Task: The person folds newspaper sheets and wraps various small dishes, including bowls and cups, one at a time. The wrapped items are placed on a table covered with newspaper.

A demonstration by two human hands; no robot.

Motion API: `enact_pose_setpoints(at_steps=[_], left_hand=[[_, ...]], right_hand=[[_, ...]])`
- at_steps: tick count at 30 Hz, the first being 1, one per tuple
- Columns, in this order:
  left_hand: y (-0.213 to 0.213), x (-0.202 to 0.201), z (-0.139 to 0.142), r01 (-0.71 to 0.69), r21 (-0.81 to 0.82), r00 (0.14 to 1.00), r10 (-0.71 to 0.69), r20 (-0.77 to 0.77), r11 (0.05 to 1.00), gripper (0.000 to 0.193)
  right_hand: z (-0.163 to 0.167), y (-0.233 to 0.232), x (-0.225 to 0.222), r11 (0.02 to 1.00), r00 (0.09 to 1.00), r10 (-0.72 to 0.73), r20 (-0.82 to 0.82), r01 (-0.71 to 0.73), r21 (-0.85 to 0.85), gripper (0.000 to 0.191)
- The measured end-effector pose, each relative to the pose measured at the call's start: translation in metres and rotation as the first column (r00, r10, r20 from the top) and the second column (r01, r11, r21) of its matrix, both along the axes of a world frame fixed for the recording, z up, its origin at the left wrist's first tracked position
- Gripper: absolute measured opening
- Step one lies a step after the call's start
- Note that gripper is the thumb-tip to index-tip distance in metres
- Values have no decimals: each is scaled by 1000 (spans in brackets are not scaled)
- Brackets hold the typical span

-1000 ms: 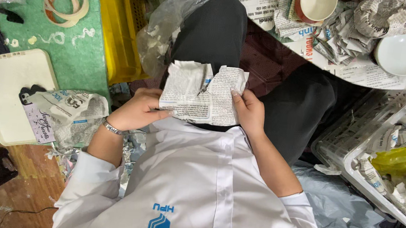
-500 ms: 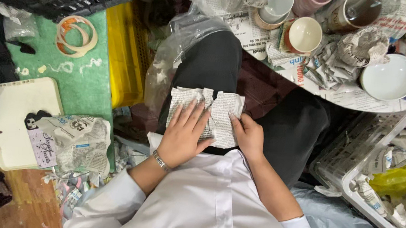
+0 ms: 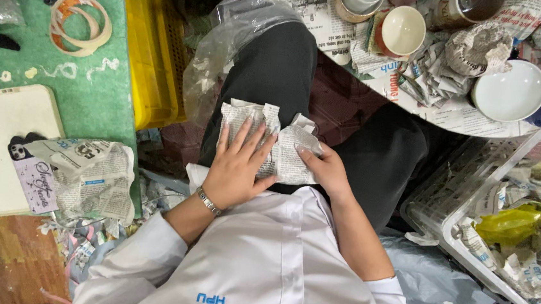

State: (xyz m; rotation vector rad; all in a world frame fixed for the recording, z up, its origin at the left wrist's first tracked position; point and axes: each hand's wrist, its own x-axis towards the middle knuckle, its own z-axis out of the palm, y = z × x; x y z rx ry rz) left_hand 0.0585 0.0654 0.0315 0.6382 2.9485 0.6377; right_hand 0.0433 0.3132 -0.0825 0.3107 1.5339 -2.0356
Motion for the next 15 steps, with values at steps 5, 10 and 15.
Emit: enact_pose_setpoints(at_steps=[5, 10, 15], left_hand=[[-4, 0, -20, -110, 43, 994, 110, 13, 993, 84], [-10, 8, -58, -105, 246, 986, 133, -102, 964, 91], [-14, 14, -78, -67, 267, 981, 112, -158, 961, 91]], right_hand=[[7, 13, 2, 998, 964, 42, -263, -55, -43, 30], [30, 20, -12, 886, 948, -24, -316, -126, -447, 79], [68, -1, -50, 891, 734, 363, -574, -94, 444, 45]])
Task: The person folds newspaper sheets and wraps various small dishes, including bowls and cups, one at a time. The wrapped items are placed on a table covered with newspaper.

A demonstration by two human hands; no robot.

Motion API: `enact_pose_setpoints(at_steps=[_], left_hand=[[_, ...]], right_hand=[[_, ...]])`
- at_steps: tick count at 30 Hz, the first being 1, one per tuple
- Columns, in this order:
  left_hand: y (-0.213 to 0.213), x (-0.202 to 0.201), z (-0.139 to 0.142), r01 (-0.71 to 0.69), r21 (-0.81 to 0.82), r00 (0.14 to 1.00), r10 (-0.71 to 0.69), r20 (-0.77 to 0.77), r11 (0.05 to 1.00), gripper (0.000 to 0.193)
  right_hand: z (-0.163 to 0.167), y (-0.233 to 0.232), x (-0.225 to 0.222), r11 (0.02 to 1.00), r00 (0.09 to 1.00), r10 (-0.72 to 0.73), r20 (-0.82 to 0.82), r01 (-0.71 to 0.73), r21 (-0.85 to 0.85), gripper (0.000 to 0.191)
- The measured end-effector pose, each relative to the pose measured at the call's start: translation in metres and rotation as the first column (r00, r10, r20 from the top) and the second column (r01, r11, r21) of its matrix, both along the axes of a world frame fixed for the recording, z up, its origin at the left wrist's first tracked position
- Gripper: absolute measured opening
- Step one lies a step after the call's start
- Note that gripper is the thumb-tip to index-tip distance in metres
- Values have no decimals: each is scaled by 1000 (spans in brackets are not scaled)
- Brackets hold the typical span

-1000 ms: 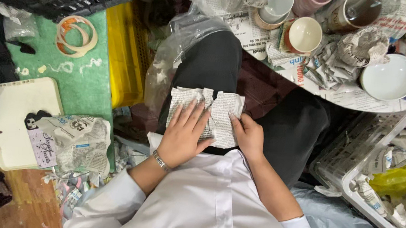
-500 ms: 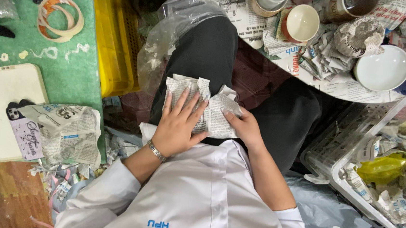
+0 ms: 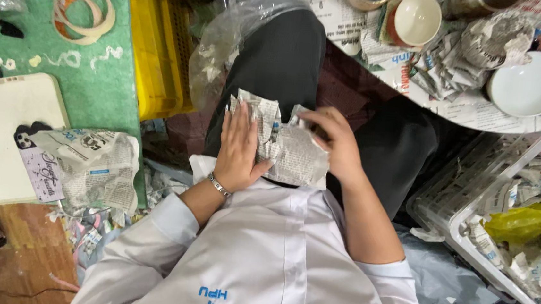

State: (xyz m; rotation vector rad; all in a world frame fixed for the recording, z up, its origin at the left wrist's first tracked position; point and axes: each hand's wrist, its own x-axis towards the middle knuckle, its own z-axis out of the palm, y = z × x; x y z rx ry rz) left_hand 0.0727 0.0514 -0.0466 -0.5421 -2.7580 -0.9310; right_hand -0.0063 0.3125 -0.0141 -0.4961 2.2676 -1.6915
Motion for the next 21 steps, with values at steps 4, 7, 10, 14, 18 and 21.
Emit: enact_pose_setpoints(at_steps=[4, 7, 10, 14, 18, 21], left_hand=[[-1, -2, -5, -8, -8, 999, 8, -36, 1000, 90], [-3, 2, -8, -5, -16, 1000, 5, -24, 1000, 90], [-3, 4, -14, -15, -26, 998, 14, -53, 1000, 90], [-2, 5, -20, -38, -4, 997, 37, -72, 999, 90], [-3, 5, -22, -44, 1, 996, 44, -71, 999, 89], [-2, 4, -23, -39, -5, 997, 39, -70, 999, 88]], right_hand=[[30, -39, -18, 912, 893, 79, -443, 115, 395, 65], [40, -56, -15, 831, 855, 108, -508, 203, 518, 59], [40, -65, -13, 876, 897, 7, -441, 207, 435, 58], [37, -71, -14, 905, 961, -17, -276, 132, 405, 55], [33, -73, -9, 901, 968, -29, -251, 134, 413, 51], [28, -75, -9, 902, 965, -47, -257, 152, 404, 32]])
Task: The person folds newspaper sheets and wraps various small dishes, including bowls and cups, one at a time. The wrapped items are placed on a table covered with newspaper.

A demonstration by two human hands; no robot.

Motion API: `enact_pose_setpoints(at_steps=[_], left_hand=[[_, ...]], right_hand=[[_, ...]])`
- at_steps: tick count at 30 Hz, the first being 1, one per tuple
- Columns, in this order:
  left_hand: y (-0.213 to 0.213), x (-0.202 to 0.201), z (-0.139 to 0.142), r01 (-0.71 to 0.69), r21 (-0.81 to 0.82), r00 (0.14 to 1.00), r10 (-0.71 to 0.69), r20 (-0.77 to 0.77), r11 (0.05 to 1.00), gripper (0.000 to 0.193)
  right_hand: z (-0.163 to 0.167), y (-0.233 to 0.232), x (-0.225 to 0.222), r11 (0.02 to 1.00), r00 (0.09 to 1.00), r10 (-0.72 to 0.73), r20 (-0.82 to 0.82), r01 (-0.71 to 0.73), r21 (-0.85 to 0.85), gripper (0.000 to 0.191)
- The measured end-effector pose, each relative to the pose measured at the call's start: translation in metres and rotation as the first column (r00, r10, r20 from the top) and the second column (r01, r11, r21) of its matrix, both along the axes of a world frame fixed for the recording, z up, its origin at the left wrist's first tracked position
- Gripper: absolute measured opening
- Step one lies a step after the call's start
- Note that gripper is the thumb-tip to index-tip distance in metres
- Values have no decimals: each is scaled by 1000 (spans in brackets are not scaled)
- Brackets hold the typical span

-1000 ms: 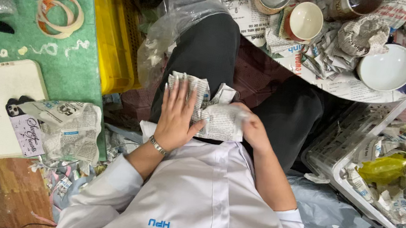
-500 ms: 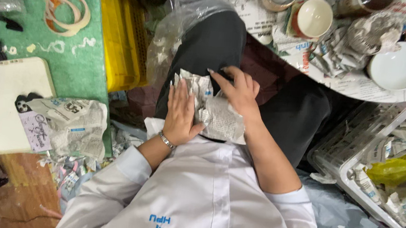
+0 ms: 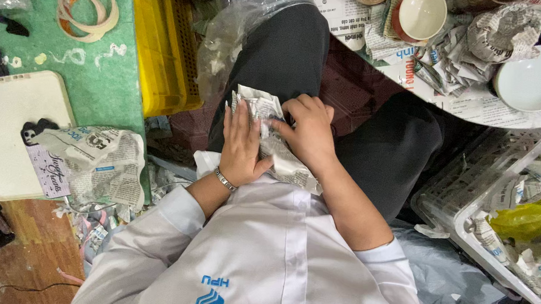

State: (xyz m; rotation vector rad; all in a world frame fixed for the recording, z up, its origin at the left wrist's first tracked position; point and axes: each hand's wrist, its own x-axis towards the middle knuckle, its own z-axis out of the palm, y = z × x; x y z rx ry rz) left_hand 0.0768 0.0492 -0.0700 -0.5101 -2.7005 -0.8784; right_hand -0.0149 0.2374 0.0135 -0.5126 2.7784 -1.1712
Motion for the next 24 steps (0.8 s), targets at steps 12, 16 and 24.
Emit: enact_pose_setpoints(at_steps=[12, 16, 24], left_hand=[[4, -8, 20, 42, -75, 998, -38, 56, 996, 84], [10, -13, 45, 49, -149, 984, -22, 178, 988, 80], [23, -21, 69, 8, -202, 981, 31, 189, 979, 70]], right_hand=[[-23, 0, 0, 885, 978, -135, 159, 191, -424, 13], [-44, 15, -4, 865, 965, -207, 159, 257, -432, 14], [-55, 80, 34, 553, 924, -48, 380, 341, -760, 50]])
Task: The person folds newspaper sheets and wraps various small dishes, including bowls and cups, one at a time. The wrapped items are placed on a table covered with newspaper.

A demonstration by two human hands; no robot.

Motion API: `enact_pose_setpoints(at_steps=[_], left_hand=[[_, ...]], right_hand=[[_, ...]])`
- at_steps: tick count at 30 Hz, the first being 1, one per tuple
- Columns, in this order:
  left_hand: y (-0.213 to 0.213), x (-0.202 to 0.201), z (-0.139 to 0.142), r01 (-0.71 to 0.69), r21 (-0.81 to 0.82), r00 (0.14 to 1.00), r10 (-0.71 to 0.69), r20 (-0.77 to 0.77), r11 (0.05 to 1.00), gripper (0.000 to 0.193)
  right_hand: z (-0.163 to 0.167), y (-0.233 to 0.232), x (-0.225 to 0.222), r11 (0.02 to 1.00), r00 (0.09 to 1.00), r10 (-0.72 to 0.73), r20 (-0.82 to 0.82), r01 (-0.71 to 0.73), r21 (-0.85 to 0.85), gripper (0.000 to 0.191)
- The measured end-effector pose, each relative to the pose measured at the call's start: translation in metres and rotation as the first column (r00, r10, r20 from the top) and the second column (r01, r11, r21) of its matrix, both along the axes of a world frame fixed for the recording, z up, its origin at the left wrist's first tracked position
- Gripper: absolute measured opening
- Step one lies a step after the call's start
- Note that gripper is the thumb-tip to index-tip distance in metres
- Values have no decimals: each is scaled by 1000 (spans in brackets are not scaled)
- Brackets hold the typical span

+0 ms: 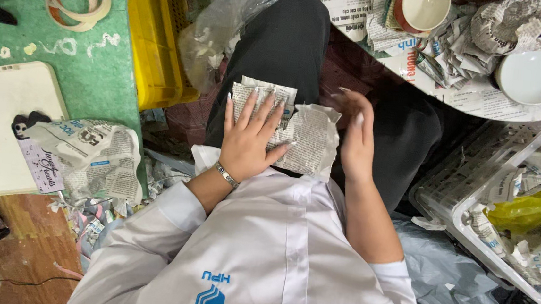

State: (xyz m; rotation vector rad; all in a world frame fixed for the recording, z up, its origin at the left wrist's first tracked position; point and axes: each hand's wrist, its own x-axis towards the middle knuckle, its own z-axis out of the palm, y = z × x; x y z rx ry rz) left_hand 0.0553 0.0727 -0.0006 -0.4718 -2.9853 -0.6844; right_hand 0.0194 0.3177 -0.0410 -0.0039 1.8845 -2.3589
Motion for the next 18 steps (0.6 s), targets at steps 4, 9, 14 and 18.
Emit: enact_pose_setpoints(at_steps=[4, 9, 14, 18], left_hand=[[3, 1, 0, -9, -34, 1000, 9, 10, 999, 70], [7, 1, -1, -22, -69, 1000, 21, -19, 997, 68], [6, 3, -2, -27, -67, 1000, 26, -15, 997, 68], [3, 2, -1, -16, -53, 999, 15, -29, 998, 66]], right_hand=[[-6, 16, 41, 979, 982, 190, 15, -189, -76, 86], [-16, 24, 55, 943, 889, 330, 317, -321, -81, 93], [-22, 10, 45, 992, 872, 120, 475, -84, -97, 80], [-26, -1, 37, 992, 784, 108, 612, -48, -113, 56]])
